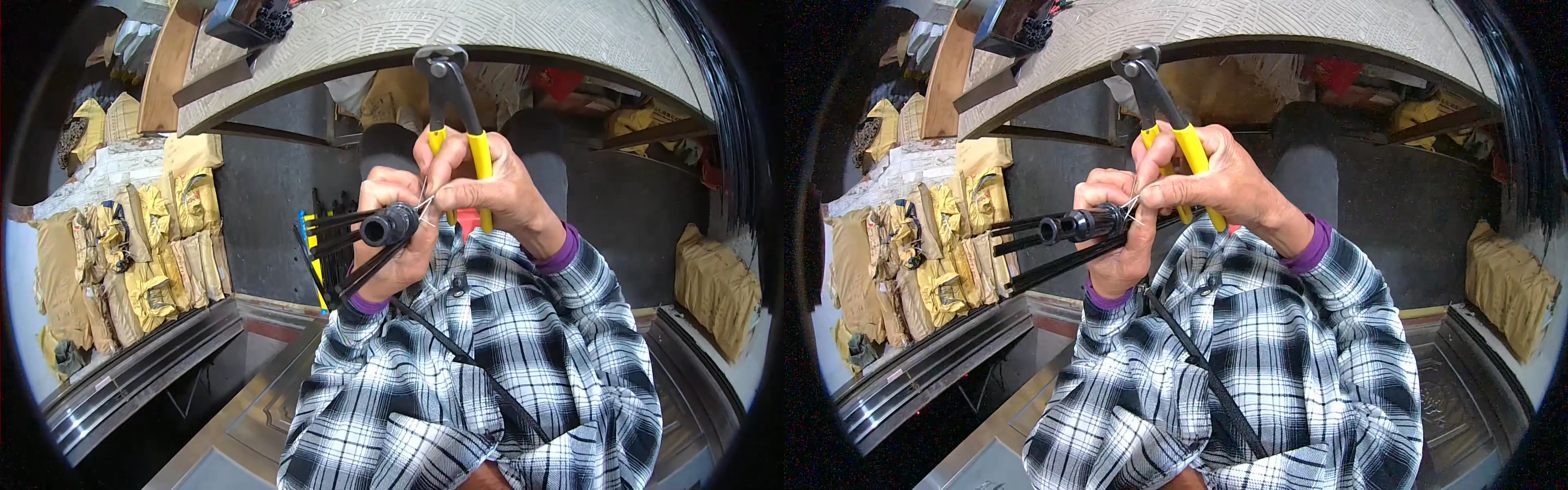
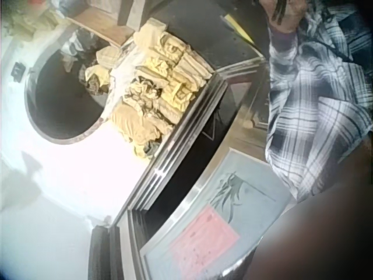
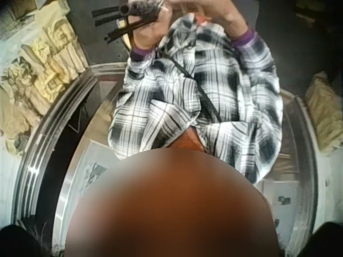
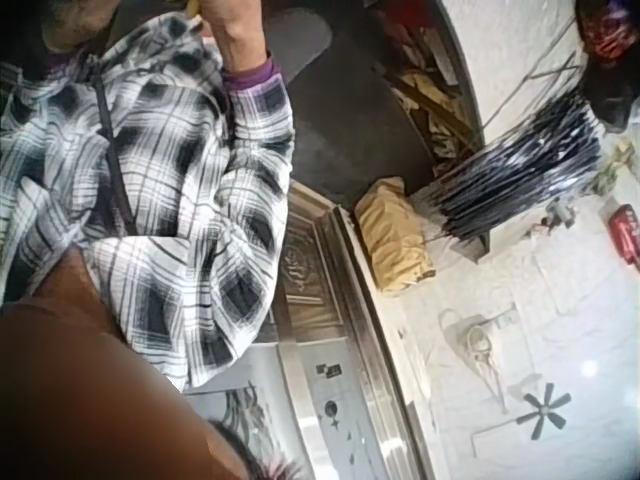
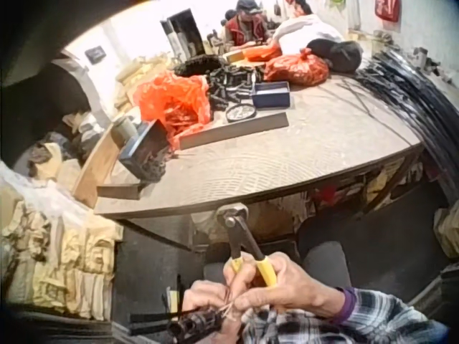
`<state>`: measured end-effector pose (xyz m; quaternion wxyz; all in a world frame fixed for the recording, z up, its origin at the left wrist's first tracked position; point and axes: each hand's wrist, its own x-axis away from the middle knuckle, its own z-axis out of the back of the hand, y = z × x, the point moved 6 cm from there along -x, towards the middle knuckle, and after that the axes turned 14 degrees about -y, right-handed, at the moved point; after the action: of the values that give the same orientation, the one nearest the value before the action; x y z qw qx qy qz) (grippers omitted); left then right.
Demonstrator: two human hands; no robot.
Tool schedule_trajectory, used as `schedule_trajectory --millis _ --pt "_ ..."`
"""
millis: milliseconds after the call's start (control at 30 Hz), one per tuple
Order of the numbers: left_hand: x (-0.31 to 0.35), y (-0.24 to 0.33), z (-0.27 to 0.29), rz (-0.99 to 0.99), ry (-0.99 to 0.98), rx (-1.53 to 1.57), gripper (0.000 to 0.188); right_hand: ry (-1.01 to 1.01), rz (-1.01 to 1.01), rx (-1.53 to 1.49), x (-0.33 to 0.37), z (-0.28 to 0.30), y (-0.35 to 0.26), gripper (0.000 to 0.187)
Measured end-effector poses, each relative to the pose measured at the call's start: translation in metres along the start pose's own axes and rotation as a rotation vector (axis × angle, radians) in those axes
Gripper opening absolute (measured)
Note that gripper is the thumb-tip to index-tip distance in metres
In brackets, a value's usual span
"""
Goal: Assembling black tubes and wires into a central plastic hub component at a workbench.
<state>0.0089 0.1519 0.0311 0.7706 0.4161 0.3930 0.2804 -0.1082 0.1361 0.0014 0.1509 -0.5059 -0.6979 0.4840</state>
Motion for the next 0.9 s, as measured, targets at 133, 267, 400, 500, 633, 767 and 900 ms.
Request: schedule_trajectory --millis 133,267,400,500,633,767,900 --pt "0.005 -0.010 0.000 0.062 0.032 0.088 0.021 0.001 -0.029 -0.064 -0.002 0.000 0.001 0.013" --pt "0.000 -0.006 0.000 0.018 0.031 0.003 0.021 0.008 0.010 0.007 0.000 0.001 0.003 0.014" --pt "0.001 -0.007 0.003 -0.002 0.044 0.051 0.021 0.016 0.059 0.021 0.000 -0.002 0.005 0.014" --pt "-0.002 -0.006 0.002 -0.029 0.048 -0.057 0.022 0.123 0.038 0.162 0.011 -0.004 -0.006 0.015" --pt "-0.001 -0.011 0.000 0.014 0.054 0.046 0.022 0.129 0.234 0.416 0.023 -0.012 -0.029 0.015" --pt "-0.002 -0.012 0.003 0.027 0.046 0.039 0.021 0.022 0.125 1.396 0.029 -0.008 -0.055 0.033" --pt "-0.003 -0.013 -0.001 0.021 -0.030 0.077 0.021 0.063 0.176 2.231 0.026 -0.010 -0.070 0.037"
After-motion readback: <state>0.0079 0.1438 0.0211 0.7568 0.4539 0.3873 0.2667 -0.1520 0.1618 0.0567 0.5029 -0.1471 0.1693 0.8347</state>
